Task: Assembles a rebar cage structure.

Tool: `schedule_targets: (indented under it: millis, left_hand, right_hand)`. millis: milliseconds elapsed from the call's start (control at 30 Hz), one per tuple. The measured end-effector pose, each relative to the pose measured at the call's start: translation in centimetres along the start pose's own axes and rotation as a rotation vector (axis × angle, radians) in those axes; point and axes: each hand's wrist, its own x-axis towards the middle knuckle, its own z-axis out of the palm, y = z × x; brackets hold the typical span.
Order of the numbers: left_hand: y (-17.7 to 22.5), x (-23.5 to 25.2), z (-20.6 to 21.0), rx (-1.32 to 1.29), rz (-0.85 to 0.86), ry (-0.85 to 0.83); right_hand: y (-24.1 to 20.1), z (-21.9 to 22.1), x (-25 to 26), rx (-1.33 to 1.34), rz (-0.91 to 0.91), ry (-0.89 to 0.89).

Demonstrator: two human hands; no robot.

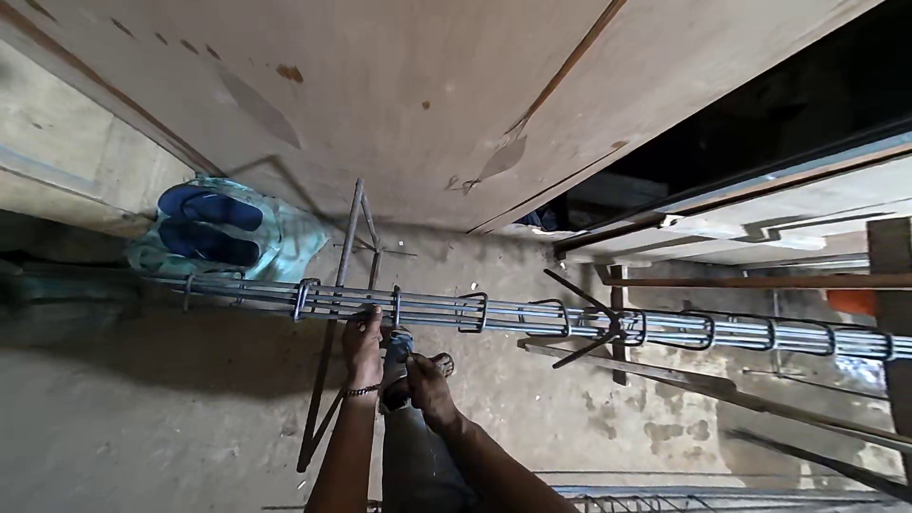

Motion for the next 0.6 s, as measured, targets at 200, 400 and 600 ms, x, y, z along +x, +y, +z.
schedule_targets:
  millis: [200,400,600]
  left_hand:
    - [-0.8,-0.1,0.0,0.022,0.037,0.042]
    - [-1.3,0.7,-1.0,0.027,0.052,-0.050]
    - [-1.4,0.0,-2.6,0.111,0.127,-0.044]
  right_hand:
    - [-0.8,1.4,0.7,0.269,0.216,-0.014]
    - [-0.6,2.7,2.1,0.492,0.288,-0.097]
    - [-1.5,3.8,2.3,0.598,0.305,-0.134]
